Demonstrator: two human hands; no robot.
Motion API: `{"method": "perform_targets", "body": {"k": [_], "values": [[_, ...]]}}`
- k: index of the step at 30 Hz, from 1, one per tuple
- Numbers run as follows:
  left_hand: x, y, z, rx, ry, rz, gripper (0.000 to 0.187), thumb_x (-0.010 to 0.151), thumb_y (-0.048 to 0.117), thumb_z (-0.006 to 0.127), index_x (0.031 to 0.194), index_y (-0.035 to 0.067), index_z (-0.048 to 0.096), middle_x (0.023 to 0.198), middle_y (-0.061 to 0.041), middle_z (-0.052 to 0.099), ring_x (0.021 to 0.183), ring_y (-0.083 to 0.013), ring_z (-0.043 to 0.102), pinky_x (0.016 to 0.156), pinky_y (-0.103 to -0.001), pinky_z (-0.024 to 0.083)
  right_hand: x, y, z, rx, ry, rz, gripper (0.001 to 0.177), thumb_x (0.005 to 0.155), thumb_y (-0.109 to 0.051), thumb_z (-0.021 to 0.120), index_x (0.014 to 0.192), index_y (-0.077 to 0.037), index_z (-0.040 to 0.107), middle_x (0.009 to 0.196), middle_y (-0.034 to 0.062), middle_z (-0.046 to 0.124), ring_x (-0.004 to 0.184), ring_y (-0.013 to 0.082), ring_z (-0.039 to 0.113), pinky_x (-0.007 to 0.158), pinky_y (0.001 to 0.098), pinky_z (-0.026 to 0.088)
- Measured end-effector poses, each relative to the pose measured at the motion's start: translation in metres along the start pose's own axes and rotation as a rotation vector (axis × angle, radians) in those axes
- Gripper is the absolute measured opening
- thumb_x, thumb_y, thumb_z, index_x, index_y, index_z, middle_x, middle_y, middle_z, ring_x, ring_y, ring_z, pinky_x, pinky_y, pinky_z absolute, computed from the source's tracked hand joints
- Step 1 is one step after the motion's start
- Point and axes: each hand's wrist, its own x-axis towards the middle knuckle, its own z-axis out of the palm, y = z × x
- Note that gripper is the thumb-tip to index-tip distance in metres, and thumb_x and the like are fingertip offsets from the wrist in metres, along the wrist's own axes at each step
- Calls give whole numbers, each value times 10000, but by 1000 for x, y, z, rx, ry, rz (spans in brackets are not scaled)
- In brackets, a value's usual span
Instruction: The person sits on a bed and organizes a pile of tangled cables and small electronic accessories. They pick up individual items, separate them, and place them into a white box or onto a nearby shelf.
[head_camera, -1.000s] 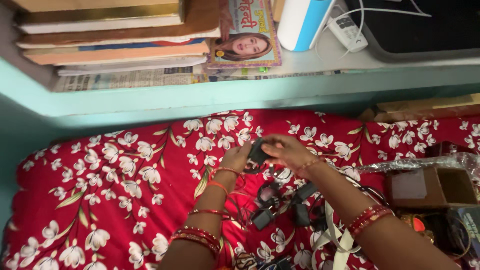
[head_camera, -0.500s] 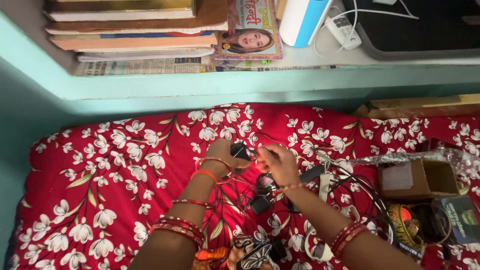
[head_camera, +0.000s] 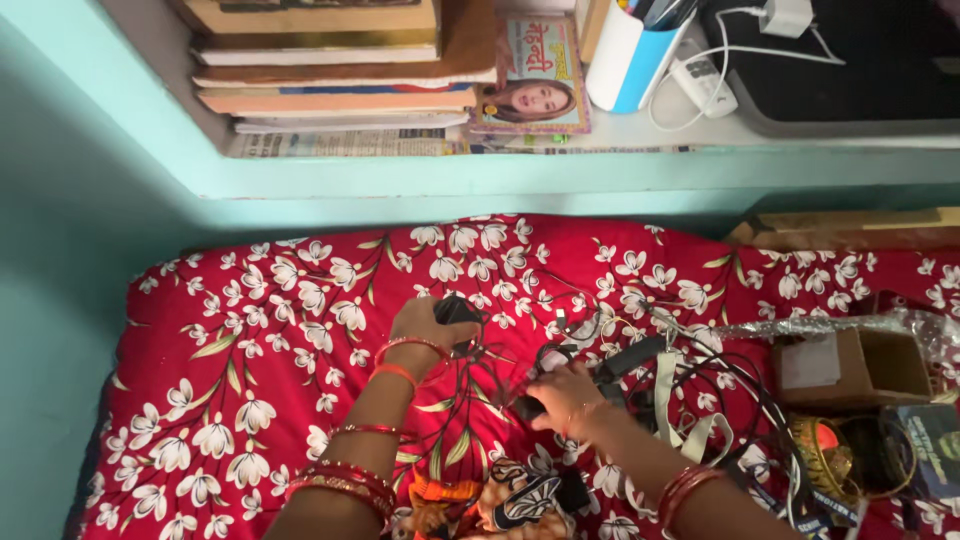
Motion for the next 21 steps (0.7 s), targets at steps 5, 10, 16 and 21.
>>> {"method": "perform_targets", "body": {"k": [5,10,16,21], "values": [[-10,3,-22,-86,-5,20,470,599,379,918,911,54,788,881,-137,787,807,-258,772,779,-404,599,-13,20,-70,534,-98,-183,215,914,-171,615,1056,-88,754,939,74,782,872,206,751,826,328,577],[-21,19,-39,-217,41,-41,432,629,361,909,901,46,796,833,-126,787,738,-242,770,727,-393,602,-26,-25,-54,432,89,-127,201,945,-215,624,1017,-115,782,975,36,780,864,150,726,799,311,559],[-43,12,-47,-395,-12,-17,400,659,318,905,894,17,785,814,-108,790,720,-202,749,691,-386,595,-33,-121,51,277,232,-149,545,702,-328,893,1111,-52,660,978,183,713,888,378,698,726,483,548],[-55,16,-83,-308,16,94,422,652,324,915,949,52,789,875,-99,805,749,-175,762,735,-343,602,-17,-101,74,395,62,10,564,722,-182,843,1237,-132,619,976,136,722,905,317,702,753,416,537]]}}
